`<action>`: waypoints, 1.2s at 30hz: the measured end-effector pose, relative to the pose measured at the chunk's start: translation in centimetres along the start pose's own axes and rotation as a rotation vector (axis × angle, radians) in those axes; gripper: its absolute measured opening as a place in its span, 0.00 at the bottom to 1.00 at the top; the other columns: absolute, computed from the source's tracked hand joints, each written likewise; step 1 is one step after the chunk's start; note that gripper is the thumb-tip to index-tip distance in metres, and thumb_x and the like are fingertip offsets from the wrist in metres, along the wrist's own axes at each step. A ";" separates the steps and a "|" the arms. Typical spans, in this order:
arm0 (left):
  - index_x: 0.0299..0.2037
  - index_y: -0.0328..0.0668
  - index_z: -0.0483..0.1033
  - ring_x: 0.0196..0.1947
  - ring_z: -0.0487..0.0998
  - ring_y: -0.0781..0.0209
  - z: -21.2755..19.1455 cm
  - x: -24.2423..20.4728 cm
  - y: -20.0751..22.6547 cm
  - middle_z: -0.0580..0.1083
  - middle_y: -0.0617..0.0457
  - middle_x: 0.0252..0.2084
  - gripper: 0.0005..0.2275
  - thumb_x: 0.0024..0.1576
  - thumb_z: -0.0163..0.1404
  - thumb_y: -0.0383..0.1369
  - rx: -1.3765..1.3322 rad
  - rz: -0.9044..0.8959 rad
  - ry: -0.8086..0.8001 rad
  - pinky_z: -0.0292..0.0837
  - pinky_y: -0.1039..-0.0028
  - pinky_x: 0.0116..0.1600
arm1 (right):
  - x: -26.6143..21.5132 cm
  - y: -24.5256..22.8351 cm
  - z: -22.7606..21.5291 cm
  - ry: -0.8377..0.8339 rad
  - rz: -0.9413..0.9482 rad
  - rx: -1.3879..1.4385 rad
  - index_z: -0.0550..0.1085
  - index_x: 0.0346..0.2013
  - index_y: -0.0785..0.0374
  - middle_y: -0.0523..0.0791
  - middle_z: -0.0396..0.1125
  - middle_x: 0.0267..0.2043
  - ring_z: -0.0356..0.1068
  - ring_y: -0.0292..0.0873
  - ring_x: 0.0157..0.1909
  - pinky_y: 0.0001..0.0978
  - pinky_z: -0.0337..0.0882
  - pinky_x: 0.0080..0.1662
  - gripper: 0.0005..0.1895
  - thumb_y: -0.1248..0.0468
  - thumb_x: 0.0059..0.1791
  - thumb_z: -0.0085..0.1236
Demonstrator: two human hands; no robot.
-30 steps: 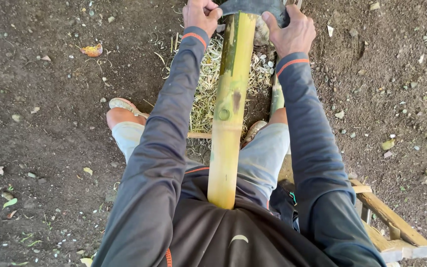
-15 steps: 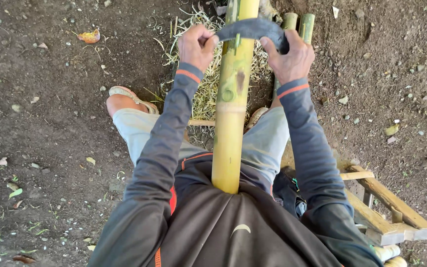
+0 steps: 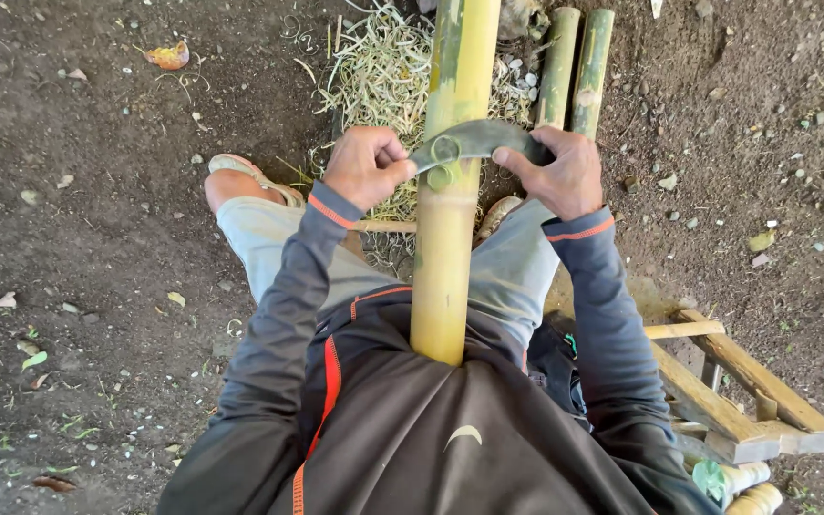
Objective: Scraping the outer layer of a bamboo pole with a knife.
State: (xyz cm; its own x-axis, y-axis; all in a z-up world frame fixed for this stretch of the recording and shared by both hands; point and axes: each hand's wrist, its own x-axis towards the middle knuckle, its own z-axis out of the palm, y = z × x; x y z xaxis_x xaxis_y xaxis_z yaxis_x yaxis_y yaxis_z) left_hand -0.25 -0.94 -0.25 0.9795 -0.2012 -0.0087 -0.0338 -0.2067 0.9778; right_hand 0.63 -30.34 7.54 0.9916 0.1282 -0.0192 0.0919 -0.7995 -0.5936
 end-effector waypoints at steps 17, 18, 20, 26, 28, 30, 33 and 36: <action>0.31 0.34 0.75 0.23 0.74 0.69 1.5 10.2 -1.7 0.74 0.54 0.25 0.05 0.54 0.59 0.20 0.084 0.371 0.374 0.71 0.75 0.30 | 7.6 3.5 3.7 0.302 -0.187 0.060 0.68 0.26 0.69 0.45 0.60 0.20 0.58 0.38 0.24 0.38 0.62 0.29 0.32 0.46 0.50 0.74; 0.31 0.34 0.75 0.23 0.74 0.69 1.4 10.4 -1.6 0.74 0.54 0.25 0.05 0.54 0.59 0.20 0.086 0.370 0.369 0.71 0.75 0.30 | 7.9 3.7 3.7 0.303 -0.182 0.062 0.68 0.26 0.69 0.45 0.60 0.20 0.58 0.38 0.24 0.38 0.62 0.29 0.32 0.46 0.50 0.74; 0.30 0.33 0.74 0.21 0.73 0.70 1.5 10.7 -1.3 0.74 0.55 0.22 0.06 0.54 0.60 0.21 0.062 0.291 0.362 0.70 0.75 0.29 | 8.4 4.2 3.7 0.238 -0.140 0.112 0.67 0.23 0.69 0.43 0.61 0.19 0.59 0.36 0.23 0.36 0.63 0.28 0.34 0.44 0.49 0.74; 0.30 0.34 0.76 0.22 0.76 0.68 0.8 9.7 -0.8 0.76 0.53 0.24 0.05 0.55 0.60 0.24 0.162 0.375 0.332 0.71 0.72 0.30 | 9.2 5.3 4.6 0.263 -0.200 0.177 0.67 0.23 0.68 0.44 0.59 0.19 0.56 0.37 0.25 0.39 0.60 0.28 0.34 0.45 0.49 0.77; 0.28 0.35 0.75 0.22 0.76 0.67 1.1 7.9 -1.3 0.76 0.53 0.23 0.06 0.55 0.59 0.24 0.172 0.300 0.290 0.71 0.73 0.29 | 7.3 3.8 3.2 0.214 -0.201 0.113 0.67 0.22 0.68 0.45 0.59 0.19 0.56 0.38 0.23 0.39 0.60 0.28 0.33 0.45 0.49 0.77; 0.27 0.36 0.74 0.21 0.76 0.67 1.1 5.1 -1.5 0.76 0.53 0.22 0.07 0.54 0.59 0.25 0.181 0.221 0.247 0.71 0.73 0.28 | 5.0 2.0 2.1 0.163 -0.200 0.049 0.67 0.21 0.68 0.46 0.60 0.18 0.56 0.40 0.22 0.40 0.60 0.28 0.33 0.46 0.48 0.76; 0.27 0.37 0.76 0.21 0.75 0.67 0.8 0.2 -0.1 0.75 0.53 0.22 0.07 0.55 0.59 0.27 0.155 0.163 0.147 0.70 0.72 0.28 | 1.5 -0.5 0.3 0.215 -0.281 -0.093 0.69 0.22 0.67 0.48 0.60 0.19 0.58 0.44 0.21 0.42 0.61 0.28 0.32 0.45 0.47 0.77; 0.27 0.38 0.76 0.20 0.76 0.69 -0.3 -3.0 2.5 0.75 0.54 0.21 0.06 0.53 0.59 0.29 0.093 0.004 -0.047 0.70 0.73 0.27 | -0.4 -2.0 -0.8 -0.077 -0.182 -0.030 0.68 0.21 0.68 0.50 0.58 0.16 0.58 0.47 0.19 0.43 0.61 0.28 0.32 0.44 0.47 0.74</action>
State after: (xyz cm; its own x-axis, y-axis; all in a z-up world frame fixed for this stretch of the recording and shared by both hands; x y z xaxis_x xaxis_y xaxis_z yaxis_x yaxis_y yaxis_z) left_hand -3.21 -0.58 2.32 0.9689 -0.2467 -0.0164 -0.0587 -0.2936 0.9541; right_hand 0.12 -29.21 9.39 0.9487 0.3154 0.0240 0.2724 -0.7760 -0.5688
